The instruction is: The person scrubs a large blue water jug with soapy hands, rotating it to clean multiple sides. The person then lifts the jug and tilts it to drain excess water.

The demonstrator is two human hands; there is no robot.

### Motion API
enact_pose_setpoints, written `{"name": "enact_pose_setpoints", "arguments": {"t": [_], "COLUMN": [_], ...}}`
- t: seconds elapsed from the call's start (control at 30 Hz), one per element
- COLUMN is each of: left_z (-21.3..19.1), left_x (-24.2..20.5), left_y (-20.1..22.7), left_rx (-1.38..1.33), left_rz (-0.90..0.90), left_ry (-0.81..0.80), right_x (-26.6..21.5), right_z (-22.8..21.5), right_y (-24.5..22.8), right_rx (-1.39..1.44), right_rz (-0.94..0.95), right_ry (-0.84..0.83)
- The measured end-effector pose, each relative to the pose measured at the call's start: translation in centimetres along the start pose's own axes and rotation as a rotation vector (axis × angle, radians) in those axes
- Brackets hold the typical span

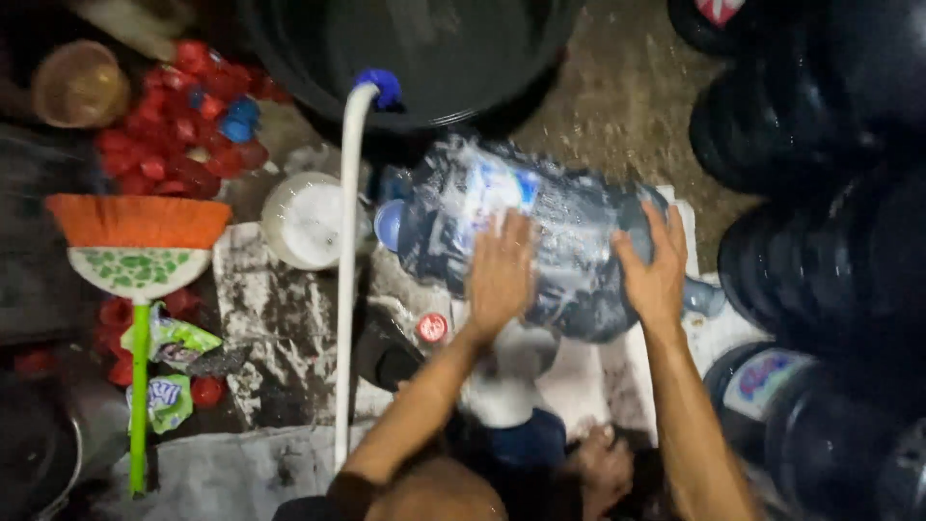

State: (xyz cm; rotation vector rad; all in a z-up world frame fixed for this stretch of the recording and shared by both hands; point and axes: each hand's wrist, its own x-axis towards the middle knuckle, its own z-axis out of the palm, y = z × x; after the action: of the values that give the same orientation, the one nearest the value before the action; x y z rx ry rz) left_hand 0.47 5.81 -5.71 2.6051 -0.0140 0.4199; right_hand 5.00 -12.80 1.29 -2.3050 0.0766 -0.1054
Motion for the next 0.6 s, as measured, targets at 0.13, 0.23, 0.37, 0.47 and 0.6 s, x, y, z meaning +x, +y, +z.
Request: {"name": "enact_pose_setpoints", "arguments": {"t": [0.13,0.23,0.37,0.47,0.6], "left_z": [-3.5,0.3,-4.0,-3.3,0.5], "left_x": [0.9,-1.0,1.5,1.0,-2.1], "left_y": [-1.5,3.1,-1.1,-1.7,3.8], "left_rx": [0.262,0.207,0.323,0.361,0.128], "left_rz": [-0.233,0.136,0.083,0.005,0.363], "left_ry": [0.143,0.011,0.130,0.261,0.393], "right_x": [-0.6,1.0,1.3,0.3,1.1], "right_z": [-0.2,0.2,0.1,-0.3,0.1], "right_y": [0.8,0.4,0.0,0.3,0.3], "right_rx": [0.017,0.006,0.074,0.073,0.081], "right_rz": [-0.002,-0.021,-0.012,-0.018,-0.045], "right_ry": [0.023,0.014,-0.008,-0.014,0.018]}}
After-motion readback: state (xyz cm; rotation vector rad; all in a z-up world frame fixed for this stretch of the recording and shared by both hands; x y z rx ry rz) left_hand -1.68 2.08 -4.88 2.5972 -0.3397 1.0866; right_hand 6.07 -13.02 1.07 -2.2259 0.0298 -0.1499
